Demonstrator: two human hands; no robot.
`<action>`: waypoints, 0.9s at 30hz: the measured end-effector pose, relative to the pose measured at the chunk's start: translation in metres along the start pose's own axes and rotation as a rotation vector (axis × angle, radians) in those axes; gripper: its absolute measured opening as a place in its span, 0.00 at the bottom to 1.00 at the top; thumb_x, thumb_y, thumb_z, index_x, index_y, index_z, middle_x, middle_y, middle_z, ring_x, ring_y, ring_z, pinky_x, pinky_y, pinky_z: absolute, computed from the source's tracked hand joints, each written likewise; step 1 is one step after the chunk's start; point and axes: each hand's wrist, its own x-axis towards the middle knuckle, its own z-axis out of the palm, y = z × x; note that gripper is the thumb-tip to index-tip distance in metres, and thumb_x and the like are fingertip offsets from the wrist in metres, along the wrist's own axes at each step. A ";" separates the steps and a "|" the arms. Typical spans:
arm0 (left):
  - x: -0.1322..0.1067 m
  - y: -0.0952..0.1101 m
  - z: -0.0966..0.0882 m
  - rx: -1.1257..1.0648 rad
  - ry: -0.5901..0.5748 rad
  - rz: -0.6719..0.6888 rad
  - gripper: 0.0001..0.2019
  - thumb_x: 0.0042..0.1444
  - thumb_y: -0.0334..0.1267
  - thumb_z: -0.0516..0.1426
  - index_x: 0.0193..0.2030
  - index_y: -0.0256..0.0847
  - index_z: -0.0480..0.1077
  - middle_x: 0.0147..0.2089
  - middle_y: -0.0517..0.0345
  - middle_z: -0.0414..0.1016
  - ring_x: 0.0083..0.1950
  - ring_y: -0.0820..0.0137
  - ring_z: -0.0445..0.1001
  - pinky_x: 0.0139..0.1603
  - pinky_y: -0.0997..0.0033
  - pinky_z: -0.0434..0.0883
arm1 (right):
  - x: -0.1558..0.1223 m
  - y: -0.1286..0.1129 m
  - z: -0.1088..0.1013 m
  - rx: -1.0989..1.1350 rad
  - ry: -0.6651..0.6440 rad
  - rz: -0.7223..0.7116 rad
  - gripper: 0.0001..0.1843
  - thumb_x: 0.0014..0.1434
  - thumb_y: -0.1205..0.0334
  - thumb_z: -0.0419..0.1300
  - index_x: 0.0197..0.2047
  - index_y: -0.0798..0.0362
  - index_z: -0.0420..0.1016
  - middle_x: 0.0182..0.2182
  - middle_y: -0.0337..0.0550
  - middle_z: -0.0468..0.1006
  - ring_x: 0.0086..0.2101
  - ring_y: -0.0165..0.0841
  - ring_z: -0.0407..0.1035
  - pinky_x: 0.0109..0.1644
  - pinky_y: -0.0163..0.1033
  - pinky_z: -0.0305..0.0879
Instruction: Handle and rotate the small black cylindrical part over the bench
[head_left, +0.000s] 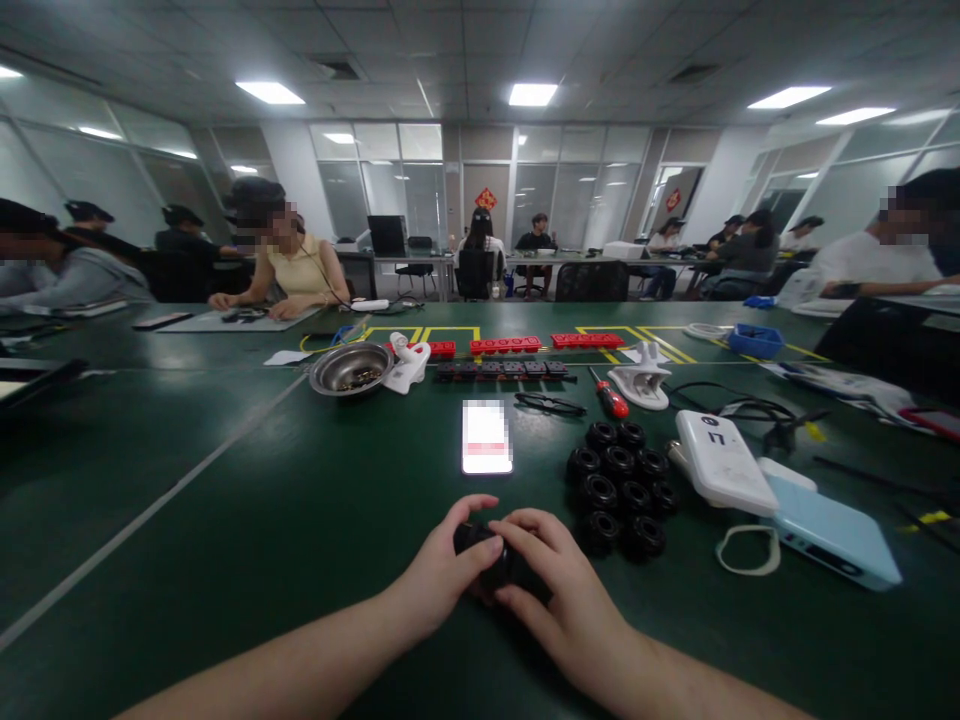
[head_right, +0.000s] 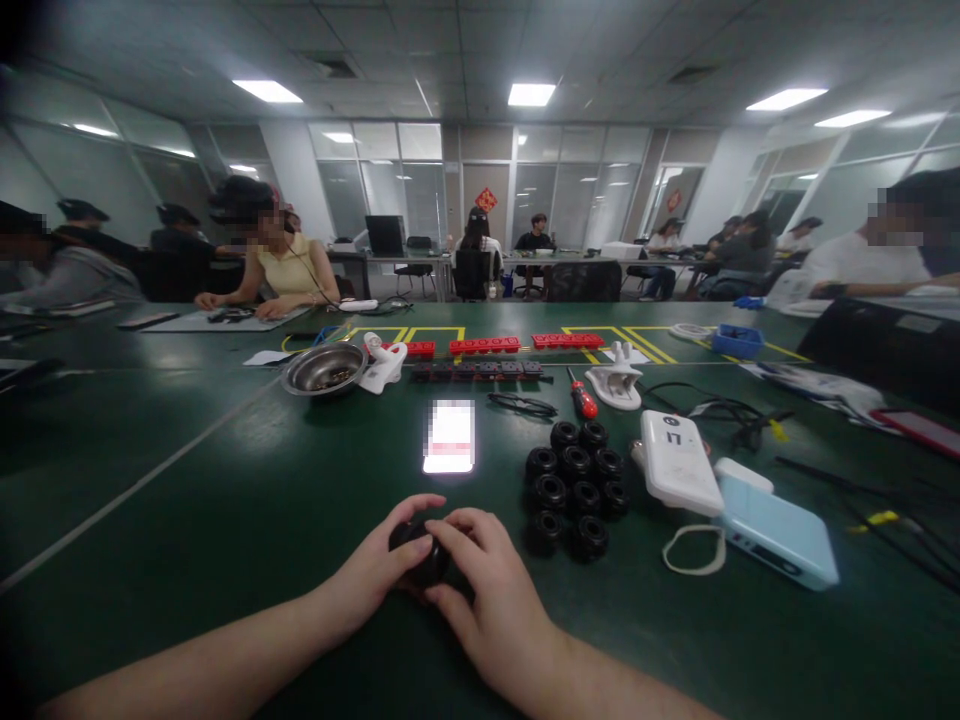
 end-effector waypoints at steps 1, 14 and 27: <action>0.000 0.001 0.001 0.015 0.012 -0.015 0.25 0.43 0.46 0.57 0.47 0.40 0.54 0.39 0.53 0.64 0.33 0.67 0.69 0.27 0.70 0.66 | 0.000 0.000 0.000 -0.007 0.002 -0.008 0.24 0.50 0.71 0.56 0.51 0.47 0.60 0.47 0.44 0.61 0.47 0.36 0.57 0.51 0.43 0.57; -0.001 -0.002 -0.003 -0.017 -0.050 0.035 0.28 0.43 0.46 0.57 0.50 0.43 0.53 0.41 0.54 0.63 0.39 0.64 0.68 0.35 0.65 0.66 | 0.004 0.001 0.000 0.052 0.015 0.050 0.20 0.49 0.65 0.59 0.47 0.49 0.63 0.45 0.45 0.61 0.46 0.37 0.59 0.50 0.43 0.59; -0.003 -0.004 -0.003 -0.008 -0.017 0.025 0.25 0.43 0.48 0.56 0.48 0.43 0.56 0.36 0.58 0.63 0.34 0.68 0.67 0.31 0.70 0.65 | 0.003 0.007 0.001 0.043 0.008 0.062 0.16 0.51 0.58 0.56 0.44 0.52 0.64 0.44 0.47 0.63 0.44 0.38 0.60 0.48 0.45 0.59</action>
